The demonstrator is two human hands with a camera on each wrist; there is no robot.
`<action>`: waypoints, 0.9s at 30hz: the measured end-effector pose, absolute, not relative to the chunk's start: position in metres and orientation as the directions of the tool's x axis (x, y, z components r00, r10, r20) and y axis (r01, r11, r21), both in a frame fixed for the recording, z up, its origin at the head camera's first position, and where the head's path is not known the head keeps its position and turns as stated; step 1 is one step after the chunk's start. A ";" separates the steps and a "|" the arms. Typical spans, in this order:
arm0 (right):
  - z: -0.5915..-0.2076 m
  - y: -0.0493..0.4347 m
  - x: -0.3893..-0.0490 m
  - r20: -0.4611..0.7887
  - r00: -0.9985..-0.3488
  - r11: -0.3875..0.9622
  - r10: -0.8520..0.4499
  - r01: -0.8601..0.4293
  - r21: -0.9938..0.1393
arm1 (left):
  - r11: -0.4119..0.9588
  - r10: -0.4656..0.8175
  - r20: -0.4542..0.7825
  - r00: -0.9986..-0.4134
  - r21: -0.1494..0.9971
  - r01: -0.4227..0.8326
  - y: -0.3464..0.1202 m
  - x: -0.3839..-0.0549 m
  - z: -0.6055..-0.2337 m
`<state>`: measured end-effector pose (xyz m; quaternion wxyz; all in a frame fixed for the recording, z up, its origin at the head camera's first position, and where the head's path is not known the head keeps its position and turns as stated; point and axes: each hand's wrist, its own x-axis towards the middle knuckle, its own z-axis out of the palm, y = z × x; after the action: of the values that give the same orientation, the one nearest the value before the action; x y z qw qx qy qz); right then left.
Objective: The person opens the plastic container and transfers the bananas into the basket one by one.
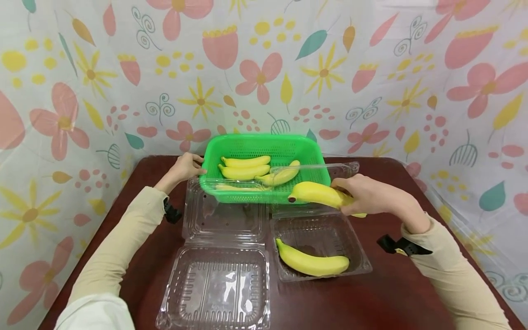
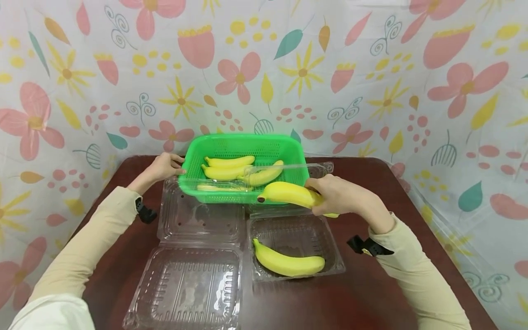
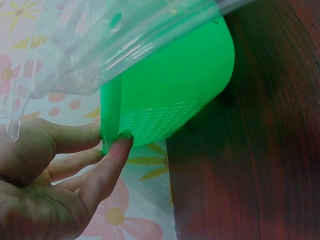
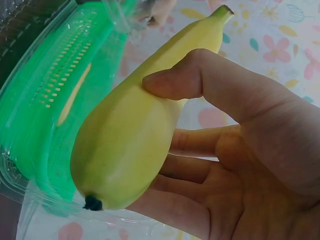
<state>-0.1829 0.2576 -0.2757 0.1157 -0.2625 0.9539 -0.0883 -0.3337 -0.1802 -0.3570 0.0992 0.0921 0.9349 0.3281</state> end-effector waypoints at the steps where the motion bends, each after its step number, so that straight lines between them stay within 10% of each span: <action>1: -0.275 0.258 -0.183 -0.175 -0.836 0.847 -0.521 -0.480 -0.229 | 0.764 0.241 -0.122 -0.963 0.636 0.111 -0.181 -0.333 -0.358; 27: -0.247 0.261 -0.197 -0.092 -0.845 0.840 -0.527 -0.502 -0.206 | 0.741 0.245 -0.098 -0.964 0.660 0.122 -0.183 -0.332 -0.361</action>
<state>-0.1970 0.2611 -0.2473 0.0726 -0.2688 0.9565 -0.0874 -0.3316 -0.1832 -0.3608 0.0895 0.0988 0.9287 0.3460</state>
